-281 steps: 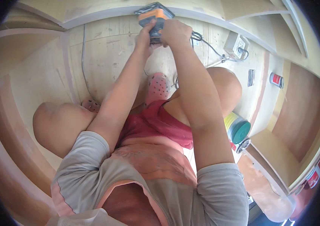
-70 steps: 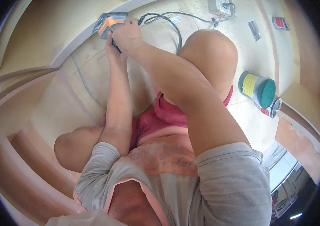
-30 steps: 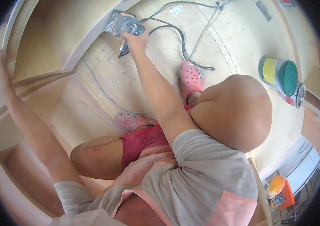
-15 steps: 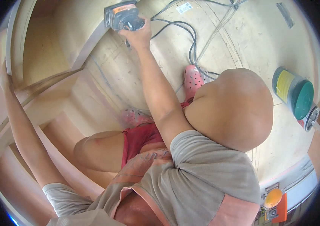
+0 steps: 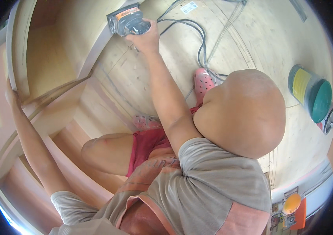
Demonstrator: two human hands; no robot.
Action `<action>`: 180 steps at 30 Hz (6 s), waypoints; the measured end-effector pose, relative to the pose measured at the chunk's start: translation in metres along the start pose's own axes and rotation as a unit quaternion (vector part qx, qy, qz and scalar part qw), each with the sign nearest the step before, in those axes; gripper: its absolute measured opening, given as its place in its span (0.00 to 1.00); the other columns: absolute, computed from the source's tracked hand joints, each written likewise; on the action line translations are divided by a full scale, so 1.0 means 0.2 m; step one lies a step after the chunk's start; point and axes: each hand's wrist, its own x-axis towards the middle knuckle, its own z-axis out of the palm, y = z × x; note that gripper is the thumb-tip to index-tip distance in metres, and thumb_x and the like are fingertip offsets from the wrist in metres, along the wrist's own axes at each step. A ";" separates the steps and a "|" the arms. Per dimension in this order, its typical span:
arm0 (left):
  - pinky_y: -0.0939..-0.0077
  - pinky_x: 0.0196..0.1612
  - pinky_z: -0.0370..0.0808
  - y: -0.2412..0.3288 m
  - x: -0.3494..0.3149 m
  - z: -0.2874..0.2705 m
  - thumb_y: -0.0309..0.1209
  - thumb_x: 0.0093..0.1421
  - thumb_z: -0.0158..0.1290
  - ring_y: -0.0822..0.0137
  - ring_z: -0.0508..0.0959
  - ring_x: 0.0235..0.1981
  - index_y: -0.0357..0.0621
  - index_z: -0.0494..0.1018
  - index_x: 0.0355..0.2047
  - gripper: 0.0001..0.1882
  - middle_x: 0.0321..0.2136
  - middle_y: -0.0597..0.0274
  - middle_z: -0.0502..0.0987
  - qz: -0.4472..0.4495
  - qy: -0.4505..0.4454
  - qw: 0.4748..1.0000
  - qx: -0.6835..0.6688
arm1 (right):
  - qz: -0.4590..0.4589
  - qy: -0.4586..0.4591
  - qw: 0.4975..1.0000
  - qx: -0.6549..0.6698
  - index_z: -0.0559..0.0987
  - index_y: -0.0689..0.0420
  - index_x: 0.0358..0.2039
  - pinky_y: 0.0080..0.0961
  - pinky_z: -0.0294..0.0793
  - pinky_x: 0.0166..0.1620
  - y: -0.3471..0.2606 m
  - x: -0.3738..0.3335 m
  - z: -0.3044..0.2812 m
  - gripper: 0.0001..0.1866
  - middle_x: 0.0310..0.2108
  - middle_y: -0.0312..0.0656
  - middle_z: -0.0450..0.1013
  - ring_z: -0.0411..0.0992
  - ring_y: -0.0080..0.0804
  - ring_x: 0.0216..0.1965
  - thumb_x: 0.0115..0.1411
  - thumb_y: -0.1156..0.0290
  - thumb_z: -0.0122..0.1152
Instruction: The person uses an electric sander and a sanding block to smooth the inner surfaces of a wooden shelving unit, alternating between the tools and wiping the dust away by hand.
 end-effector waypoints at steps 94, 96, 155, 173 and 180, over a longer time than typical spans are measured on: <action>0.70 0.35 0.70 0.16 -0.13 0.13 0.56 0.57 0.50 0.63 0.74 0.30 0.39 0.74 0.40 0.29 0.28 0.55 0.74 0.073 0.119 0.985 0.105 | 0.010 0.135 0.920 0.367 0.70 0.56 0.37 0.28 0.69 0.25 -0.52 0.97 -0.55 0.18 0.29 0.38 0.65 0.68 0.30 0.27 0.47 0.65 0.62; 0.67 0.42 0.73 0.14 -0.13 0.11 0.55 0.57 0.50 0.57 0.77 0.37 0.40 0.74 0.46 0.30 0.35 0.50 0.77 0.072 0.117 0.981 0.140 | 0.063 0.001 0.948 0.311 0.69 0.58 0.38 0.30 0.65 0.18 -0.53 0.93 -0.57 0.21 0.27 0.38 0.67 0.67 0.31 0.20 0.49 0.57 0.57; 0.68 0.41 0.74 -1.14 -1.39 1.01 0.53 0.56 0.49 0.64 0.77 0.39 0.49 0.73 0.40 0.22 0.38 0.63 0.77 -0.305 0.042 0.460 -0.833 | -0.572 -0.585 0.330 -0.472 0.67 0.61 0.49 0.36 0.70 0.51 -0.14 -0.89 0.77 0.25 0.49 0.50 0.63 0.65 0.50 0.50 0.49 0.74 0.58; 0.64 0.37 0.75 -1.24 -1.16 1.03 0.39 0.55 0.55 0.60 0.78 0.34 0.43 0.70 0.43 0.18 0.36 0.58 0.76 -0.318 0.200 0.501 -0.780 | -0.328 -0.494 0.378 -0.711 0.69 0.63 0.42 0.43 0.73 0.46 0.01 -0.83 0.90 0.19 0.40 0.56 0.74 0.74 0.52 0.42 0.58 0.61 0.56; 0.67 0.36 0.75 -1.28 -1.23 1.03 0.38 0.52 0.57 0.63 0.77 0.33 0.44 0.71 0.41 0.18 0.34 0.58 0.76 -0.334 0.089 0.464 -0.815 | -0.334 -0.484 0.383 -0.712 0.68 0.63 0.42 0.43 0.73 0.43 0.02 -0.84 0.86 0.21 0.39 0.55 0.74 0.74 0.52 0.41 0.59 0.58 0.55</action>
